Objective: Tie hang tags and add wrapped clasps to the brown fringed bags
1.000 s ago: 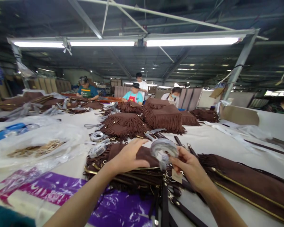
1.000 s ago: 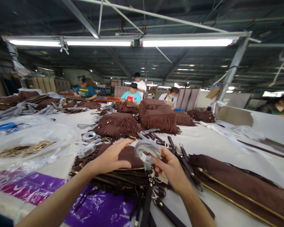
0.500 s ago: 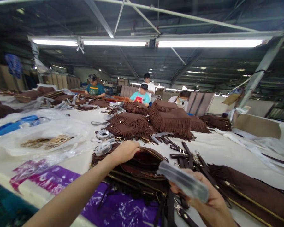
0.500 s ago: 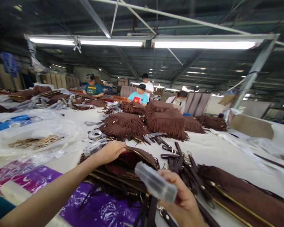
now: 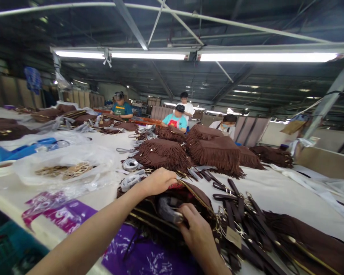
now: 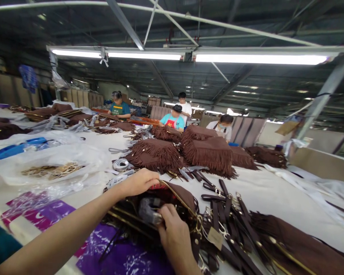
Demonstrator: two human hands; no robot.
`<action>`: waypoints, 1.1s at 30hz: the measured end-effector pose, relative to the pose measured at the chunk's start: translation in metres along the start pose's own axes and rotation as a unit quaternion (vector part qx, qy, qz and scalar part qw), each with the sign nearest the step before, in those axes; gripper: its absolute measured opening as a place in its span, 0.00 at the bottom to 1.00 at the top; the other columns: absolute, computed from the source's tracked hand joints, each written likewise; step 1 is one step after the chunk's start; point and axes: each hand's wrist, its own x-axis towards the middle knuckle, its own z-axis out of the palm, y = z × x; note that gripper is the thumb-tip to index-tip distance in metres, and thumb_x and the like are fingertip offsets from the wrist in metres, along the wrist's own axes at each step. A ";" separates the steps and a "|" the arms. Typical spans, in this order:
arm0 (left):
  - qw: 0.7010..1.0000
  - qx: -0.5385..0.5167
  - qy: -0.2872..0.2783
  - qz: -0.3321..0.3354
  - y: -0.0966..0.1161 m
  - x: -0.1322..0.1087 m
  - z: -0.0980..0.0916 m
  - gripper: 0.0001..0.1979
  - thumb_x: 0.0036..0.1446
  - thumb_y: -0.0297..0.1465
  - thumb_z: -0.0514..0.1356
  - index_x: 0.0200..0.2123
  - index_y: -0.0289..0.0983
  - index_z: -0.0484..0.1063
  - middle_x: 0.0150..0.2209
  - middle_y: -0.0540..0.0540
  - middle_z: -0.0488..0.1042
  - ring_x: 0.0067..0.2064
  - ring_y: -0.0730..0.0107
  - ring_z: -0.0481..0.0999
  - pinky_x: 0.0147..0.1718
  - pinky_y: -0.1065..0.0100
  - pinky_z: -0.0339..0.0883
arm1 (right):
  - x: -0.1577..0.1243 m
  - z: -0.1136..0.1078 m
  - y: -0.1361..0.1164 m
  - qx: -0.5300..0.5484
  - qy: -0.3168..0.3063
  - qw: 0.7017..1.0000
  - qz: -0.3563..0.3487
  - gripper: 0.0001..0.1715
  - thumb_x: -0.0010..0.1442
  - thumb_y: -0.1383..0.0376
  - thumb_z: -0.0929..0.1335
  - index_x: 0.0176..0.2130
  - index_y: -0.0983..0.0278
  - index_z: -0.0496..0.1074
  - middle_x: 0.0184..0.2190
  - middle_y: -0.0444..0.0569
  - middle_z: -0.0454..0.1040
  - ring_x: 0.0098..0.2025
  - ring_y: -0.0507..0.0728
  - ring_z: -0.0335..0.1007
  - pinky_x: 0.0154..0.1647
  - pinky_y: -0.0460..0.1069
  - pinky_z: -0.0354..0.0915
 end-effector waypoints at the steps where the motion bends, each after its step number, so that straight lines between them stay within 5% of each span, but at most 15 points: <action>1: 1.000 -0.006 -0.002 0.004 0.000 -0.001 0.000 0.14 0.63 0.27 0.51 0.26 0.36 0.72 0.28 0.49 0.75 0.31 0.69 0.73 0.33 0.73 0.60 | 0.006 0.003 0.004 -0.083 0.002 0.996 0.029 0.08 0.62 0.71 0.65 0.39 0.60 0.71 0.40 0.51 0.75 0.34 0.60 0.75 0.33 0.49 0.68; 4: 0.999 -0.035 -0.010 0.016 0.001 -0.004 0.004 0.14 0.62 0.27 0.52 0.27 0.36 0.73 0.28 0.49 0.75 0.31 0.69 0.72 0.33 0.73 0.60 | 0.024 0.011 0.013 -0.192 0.012 0.979 0.072 0.15 0.63 0.71 0.62 0.48 0.66 0.72 0.42 0.63 0.76 0.39 0.67 0.75 0.36 0.55 0.68; 7: 0.994 -0.103 -0.027 0.024 0.000 -0.009 0.010 0.13 0.62 0.27 0.51 0.29 0.36 0.74 0.29 0.49 0.76 0.31 0.70 0.73 0.34 0.73 0.61 | 0.031 0.017 0.012 -0.188 -0.014 0.982 0.025 0.19 0.60 0.72 0.65 0.52 0.66 0.70 0.50 0.63 0.73 0.47 0.66 0.74 0.42 0.53 0.68; 11: 0.983 -0.185 -0.003 -0.005 -0.009 -0.040 0.009 0.14 0.65 0.29 0.48 0.39 0.36 0.74 0.38 0.48 0.77 0.40 0.69 0.74 0.42 0.72 0.64 | 0.011 0.013 0.010 -0.201 -0.046 0.978 -0.011 0.14 0.62 0.72 0.62 0.43 0.64 0.75 0.37 0.56 0.79 0.37 0.63 0.77 0.37 0.51 0.68; 14: 0.986 -0.149 0.012 -0.067 -0.021 -0.083 0.005 0.13 0.60 0.23 0.49 0.40 0.36 0.72 0.41 0.46 0.76 0.43 0.67 0.73 0.45 0.68 0.64 | -0.016 0.002 0.020 -0.202 -0.027 0.978 -0.042 0.16 0.65 0.71 0.59 0.44 0.62 0.74 0.36 0.53 0.78 0.32 0.61 0.76 0.33 0.50 0.67; 19: 0.994 -0.051 -0.038 -0.083 -0.033 -0.134 0.015 0.20 0.51 0.17 0.54 0.46 0.39 0.70 0.45 0.45 0.72 0.47 0.63 0.70 0.48 0.64 0.63 | -0.042 -0.007 0.015 -0.009 -0.014 0.995 -0.099 0.14 0.69 0.64 0.59 0.47 0.58 0.70 0.39 0.47 0.78 0.38 0.55 0.76 0.38 0.45 0.67; 25: 0.989 0.102 -0.036 -0.101 -0.027 -0.131 0.025 0.12 0.54 0.23 0.59 0.42 0.36 0.68 0.43 0.43 0.73 0.48 0.56 0.68 0.48 0.56 0.60 | -0.040 -0.004 -0.045 0.198 -0.104 0.973 -0.059 0.13 0.66 0.63 0.60 0.37 0.59 0.73 0.30 0.45 0.77 0.32 0.54 0.74 0.33 0.44 0.64; 28: 0.986 0.134 -0.031 -0.097 -0.016 -0.132 0.016 0.04 0.59 0.25 0.55 0.37 0.36 0.67 0.38 0.43 0.74 0.42 0.58 0.70 0.44 0.58 0.61 | -0.042 0.001 -0.062 0.294 -0.174 0.940 0.027 0.14 0.64 0.57 0.62 0.38 0.61 0.73 0.25 0.45 0.76 0.28 0.55 0.73 0.30 0.46 0.65; 33: 0.990 0.037 -0.007 -0.138 0.012 -0.150 0.012 0.02 0.59 0.27 0.56 0.34 0.38 0.68 0.35 0.46 0.74 0.37 0.63 0.72 0.36 0.66 0.61 | -0.047 0.016 -0.075 0.527 -0.202 0.795 0.220 0.33 0.57 0.39 0.65 0.45 0.64 0.72 0.40 0.54 0.76 0.38 0.60 0.75 0.33 0.49 0.71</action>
